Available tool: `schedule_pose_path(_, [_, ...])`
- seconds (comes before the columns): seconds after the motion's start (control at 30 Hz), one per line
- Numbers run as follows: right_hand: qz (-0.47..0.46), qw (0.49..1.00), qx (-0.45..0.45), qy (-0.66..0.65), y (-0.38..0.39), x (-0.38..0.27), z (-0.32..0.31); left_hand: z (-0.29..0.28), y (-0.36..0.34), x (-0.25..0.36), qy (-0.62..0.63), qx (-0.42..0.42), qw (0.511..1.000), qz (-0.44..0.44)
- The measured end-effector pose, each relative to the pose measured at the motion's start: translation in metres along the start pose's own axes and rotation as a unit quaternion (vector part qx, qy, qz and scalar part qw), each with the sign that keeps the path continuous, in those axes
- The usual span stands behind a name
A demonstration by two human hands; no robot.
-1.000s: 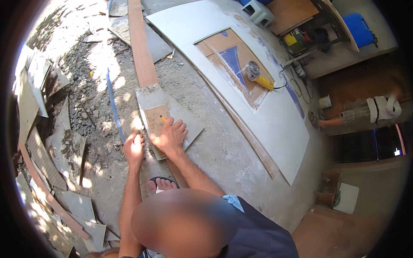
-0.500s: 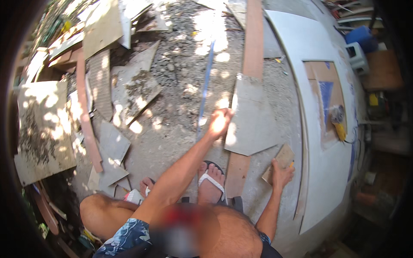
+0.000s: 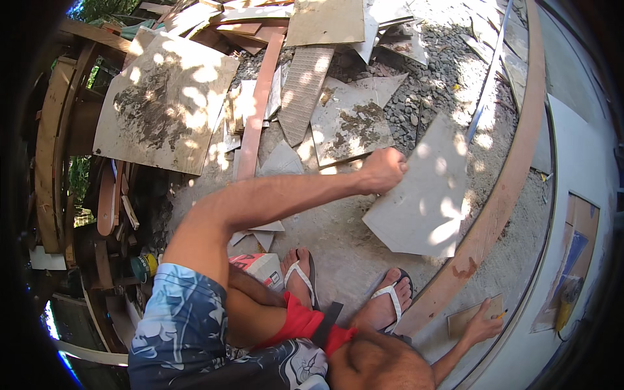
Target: The person measures and marks a tile using a pencil and a straight edge, then uses an angle grinder to cut the tile along the marked line. The person handles the tile and tools while sitting on the ground.
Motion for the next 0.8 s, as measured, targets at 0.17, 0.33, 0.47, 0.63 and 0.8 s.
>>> schedule_pose_path(0.17, [-0.077, 0.988, 0.008, -0.136, 0.006, -0.046, 0.011, -0.137, 0.108, -0.099, -0.076, 0.077, 0.994, -0.008])
schedule_pose_path(0.33, [-0.14, 0.969, -0.101, -0.176, 0.063, -0.146, 0.013, -0.187, 0.269, -0.242, -0.036, 0.21, 0.965, -0.152])
schedule_pose_path(0.47, [-0.309, 0.922, -0.136, -0.19, 0.161, -0.27, -0.068, -0.184, 0.308, -0.278, -0.032, 0.208, 0.947, -0.241])
schedule_pose_path(0.63, [-0.463, 0.747, -0.405, -0.254, 0.286, -0.366, -0.051, -0.186, 0.296, -0.258, -0.192, 0.15, 0.93, -0.275])
schedule_pose_path(0.8, [-0.515, 0.636, -0.559, -0.135, 0.406, -0.392, -0.022, -0.223, 0.289, -0.253, -0.325, 0.271, 0.886, -0.188])
Point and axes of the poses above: each hand's wrist, its own y-axis away from the middle knuckle, its own z-axis out of the palm, x = y × z, the point moved 7 cm from there along -y, towards the middle knuckle, and after that the axes turned 14 degrees about z, right-handed, at the moved point
